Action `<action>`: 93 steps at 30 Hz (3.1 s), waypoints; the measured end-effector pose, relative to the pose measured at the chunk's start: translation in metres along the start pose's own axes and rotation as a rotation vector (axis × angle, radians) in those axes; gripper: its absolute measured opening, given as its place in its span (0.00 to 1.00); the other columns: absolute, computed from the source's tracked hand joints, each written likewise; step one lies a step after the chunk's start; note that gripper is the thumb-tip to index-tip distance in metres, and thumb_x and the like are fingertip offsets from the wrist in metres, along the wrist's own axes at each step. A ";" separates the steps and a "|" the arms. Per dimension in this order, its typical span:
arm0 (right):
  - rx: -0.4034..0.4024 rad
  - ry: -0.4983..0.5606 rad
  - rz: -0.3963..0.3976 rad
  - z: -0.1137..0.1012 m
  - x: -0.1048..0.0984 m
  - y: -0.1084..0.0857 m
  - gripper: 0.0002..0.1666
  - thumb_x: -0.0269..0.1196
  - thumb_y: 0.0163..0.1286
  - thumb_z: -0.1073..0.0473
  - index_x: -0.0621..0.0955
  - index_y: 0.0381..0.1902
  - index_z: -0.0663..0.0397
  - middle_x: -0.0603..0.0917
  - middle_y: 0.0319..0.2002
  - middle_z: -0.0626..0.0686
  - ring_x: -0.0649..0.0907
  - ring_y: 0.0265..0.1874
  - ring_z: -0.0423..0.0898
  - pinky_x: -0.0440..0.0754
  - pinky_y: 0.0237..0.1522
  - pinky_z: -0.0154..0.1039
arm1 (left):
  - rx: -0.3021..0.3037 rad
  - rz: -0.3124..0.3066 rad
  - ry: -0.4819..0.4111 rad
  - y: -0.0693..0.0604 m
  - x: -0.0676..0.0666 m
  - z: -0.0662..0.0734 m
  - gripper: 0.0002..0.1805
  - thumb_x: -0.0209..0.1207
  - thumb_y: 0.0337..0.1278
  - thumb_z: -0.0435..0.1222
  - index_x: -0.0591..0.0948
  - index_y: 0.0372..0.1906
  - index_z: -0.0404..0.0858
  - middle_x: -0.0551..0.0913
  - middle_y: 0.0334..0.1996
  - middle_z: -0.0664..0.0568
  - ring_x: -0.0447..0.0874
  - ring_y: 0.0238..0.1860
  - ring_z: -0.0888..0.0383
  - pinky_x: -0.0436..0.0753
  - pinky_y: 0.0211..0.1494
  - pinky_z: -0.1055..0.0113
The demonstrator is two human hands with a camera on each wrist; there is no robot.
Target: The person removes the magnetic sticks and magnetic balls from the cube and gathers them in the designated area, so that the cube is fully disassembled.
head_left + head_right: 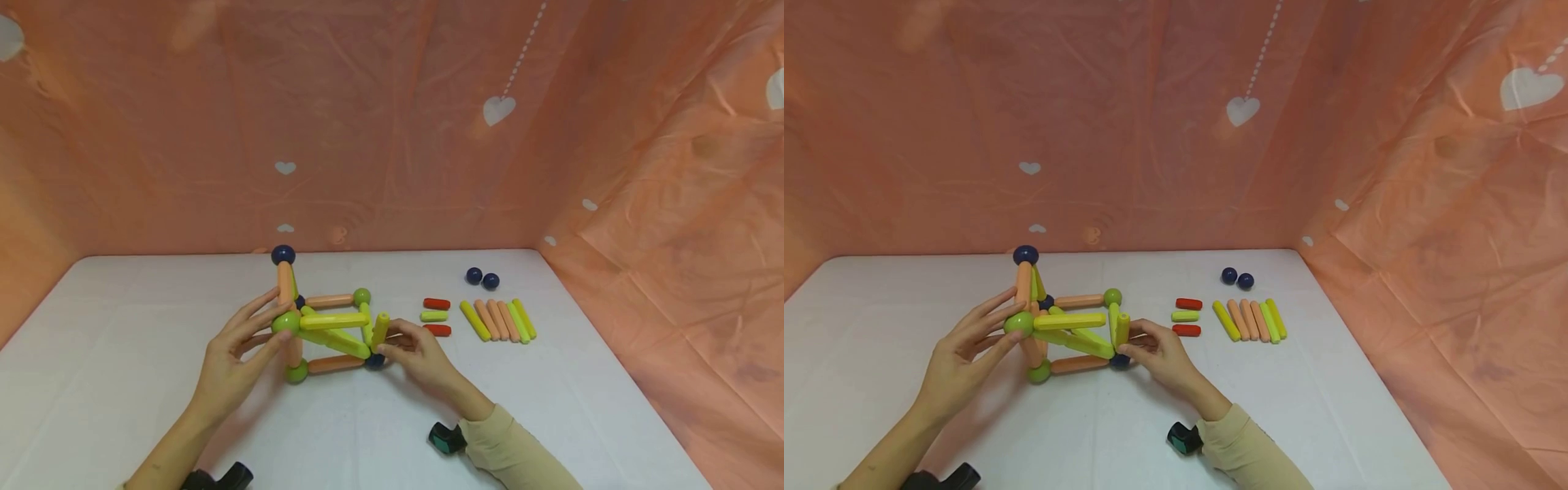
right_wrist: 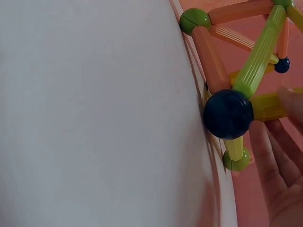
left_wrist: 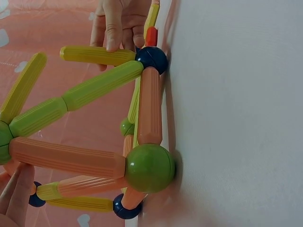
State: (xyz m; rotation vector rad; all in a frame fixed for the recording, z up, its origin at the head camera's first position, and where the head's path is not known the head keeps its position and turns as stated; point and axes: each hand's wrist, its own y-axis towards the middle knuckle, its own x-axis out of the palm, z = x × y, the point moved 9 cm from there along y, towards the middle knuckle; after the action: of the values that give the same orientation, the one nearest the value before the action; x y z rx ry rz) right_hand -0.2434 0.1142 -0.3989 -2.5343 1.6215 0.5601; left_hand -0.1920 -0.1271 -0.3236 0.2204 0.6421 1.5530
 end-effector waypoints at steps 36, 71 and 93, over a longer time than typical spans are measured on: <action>0.143 -0.071 0.250 0.015 -0.073 -0.031 0.20 0.66 0.64 0.61 0.78 0.54 0.60 0.82 0.46 0.61 0.85 0.39 0.47 0.83 0.43 0.31 | 0.028 0.001 -0.012 0.000 0.001 0.000 0.24 0.60 0.53 0.19 0.79 0.57 0.33 0.71 0.65 0.46 0.77 0.52 0.68 0.78 0.48 0.81; 0.265 -0.313 0.524 0.030 -0.205 -0.079 0.26 0.63 0.67 0.56 0.75 0.59 0.63 0.80 0.48 0.65 0.81 0.34 0.29 0.82 0.33 0.28 | 0.002 0.011 0.014 -0.001 -0.001 -0.001 0.23 0.60 0.54 0.20 0.79 0.57 0.34 0.72 0.64 0.49 0.78 0.50 0.69 0.78 0.47 0.82; 0.418 -0.321 0.622 0.062 -0.249 -0.107 0.30 0.59 0.70 0.51 0.71 0.63 0.65 0.84 0.39 0.52 0.82 0.26 0.30 0.83 0.31 0.27 | 0.020 0.011 0.021 -0.001 0.001 0.001 0.23 0.60 0.55 0.20 0.79 0.57 0.34 0.72 0.64 0.48 0.77 0.49 0.69 0.78 0.48 0.82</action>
State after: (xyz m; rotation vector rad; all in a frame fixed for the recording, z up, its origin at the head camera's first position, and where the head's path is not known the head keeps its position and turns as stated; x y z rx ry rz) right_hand -0.2565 0.3915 -0.3841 -1.5462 2.1075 0.5545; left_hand -0.1906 -0.1259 -0.3239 0.2234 0.6745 1.5618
